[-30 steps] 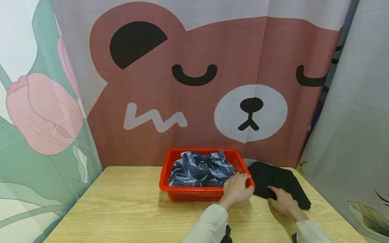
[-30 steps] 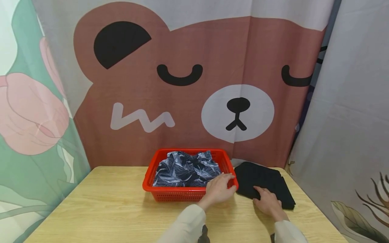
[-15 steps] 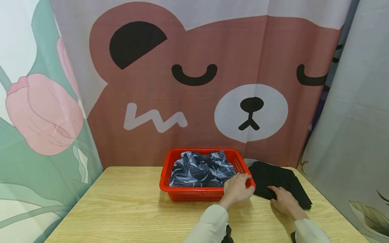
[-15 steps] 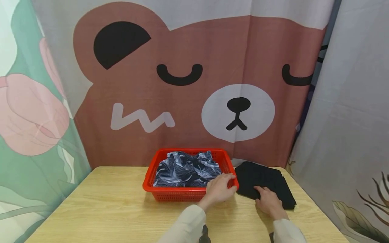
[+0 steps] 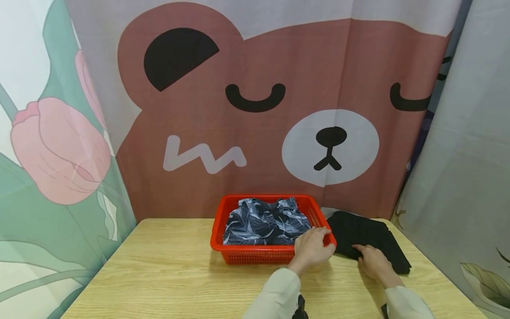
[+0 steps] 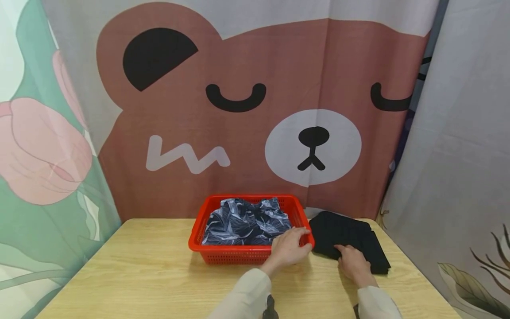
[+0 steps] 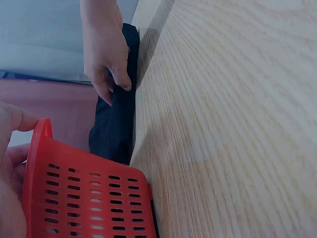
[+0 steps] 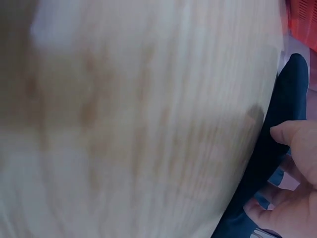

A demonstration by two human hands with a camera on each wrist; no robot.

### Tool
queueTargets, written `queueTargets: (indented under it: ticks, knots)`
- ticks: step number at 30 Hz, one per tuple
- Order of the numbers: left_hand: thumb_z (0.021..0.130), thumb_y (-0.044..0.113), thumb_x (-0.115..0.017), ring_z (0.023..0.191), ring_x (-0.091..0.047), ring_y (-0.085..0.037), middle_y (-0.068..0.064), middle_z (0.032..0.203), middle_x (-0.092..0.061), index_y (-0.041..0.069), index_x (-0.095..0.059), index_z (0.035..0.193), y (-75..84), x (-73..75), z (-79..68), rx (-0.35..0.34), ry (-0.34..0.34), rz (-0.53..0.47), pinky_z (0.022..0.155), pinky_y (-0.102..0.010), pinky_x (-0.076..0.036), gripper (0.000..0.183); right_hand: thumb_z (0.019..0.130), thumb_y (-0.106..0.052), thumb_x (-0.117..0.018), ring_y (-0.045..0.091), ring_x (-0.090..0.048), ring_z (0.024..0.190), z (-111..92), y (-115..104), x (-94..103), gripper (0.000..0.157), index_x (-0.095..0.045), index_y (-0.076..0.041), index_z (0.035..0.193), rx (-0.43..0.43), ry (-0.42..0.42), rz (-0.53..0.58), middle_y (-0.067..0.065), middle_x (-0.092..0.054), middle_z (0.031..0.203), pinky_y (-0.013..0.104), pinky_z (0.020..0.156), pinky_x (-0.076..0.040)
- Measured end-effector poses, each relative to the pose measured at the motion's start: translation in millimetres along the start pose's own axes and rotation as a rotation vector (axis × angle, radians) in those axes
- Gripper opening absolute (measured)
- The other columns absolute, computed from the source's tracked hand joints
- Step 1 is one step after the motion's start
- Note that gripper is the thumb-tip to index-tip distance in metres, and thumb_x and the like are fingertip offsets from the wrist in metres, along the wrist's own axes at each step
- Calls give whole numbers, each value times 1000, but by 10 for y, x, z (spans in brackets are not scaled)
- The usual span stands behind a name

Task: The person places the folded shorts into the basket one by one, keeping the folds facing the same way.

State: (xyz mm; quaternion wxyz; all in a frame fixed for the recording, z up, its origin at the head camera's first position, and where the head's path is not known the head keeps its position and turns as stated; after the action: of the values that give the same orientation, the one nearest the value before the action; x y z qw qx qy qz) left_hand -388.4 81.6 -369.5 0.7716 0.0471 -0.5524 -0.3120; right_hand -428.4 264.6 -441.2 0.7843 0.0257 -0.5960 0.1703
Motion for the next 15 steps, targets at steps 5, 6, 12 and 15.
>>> queueTargets:
  ticks: [5,6,12,15]
  knots:
    - [82,41,-51,118,-39,-10,19,120,-48,31,-57,118,13,0,-1,-8,4,2,90,-28,-34,37,71,1,-61,38,-56,74,-25,-59,57,33,-61,0,105,85,47,-30,17,-56,82,49,61,-45]
    - [82,40,-51,118,-39,-10,19,120,-48,31,-57,118,16,2,-3,-10,3,4,90,-29,-35,38,71,1,-62,37,-56,73,-29,-69,69,33,-61,1,104,101,53,-33,17,-56,81,48,62,-45]
    - [82,40,-51,117,-40,-11,17,121,-49,29,-57,118,26,10,-11,-21,1,2,90,-29,-35,38,69,1,-63,35,-56,71,-45,-89,100,31,-62,1,100,142,54,-31,15,-57,78,47,63,-45]
    - [82,40,-51,118,-39,-10,18,121,-48,30,-57,118,-3,-3,-12,-5,-3,-2,90,-29,-35,38,69,1,-63,35,-57,73,-43,-97,91,29,-62,1,98,150,34,-6,15,-59,81,47,64,-45]
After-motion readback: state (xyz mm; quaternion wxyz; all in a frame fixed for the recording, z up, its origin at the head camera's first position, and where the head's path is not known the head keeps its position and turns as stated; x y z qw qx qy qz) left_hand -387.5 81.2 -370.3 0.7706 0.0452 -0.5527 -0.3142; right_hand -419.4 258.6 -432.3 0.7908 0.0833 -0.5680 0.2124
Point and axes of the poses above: each hand's wrist, its own z-axis towards the middle knuckle, its own x-axis out of the back of the hand, y = z × x, the point moved 7 cm from there along z, towards the middle knuckle
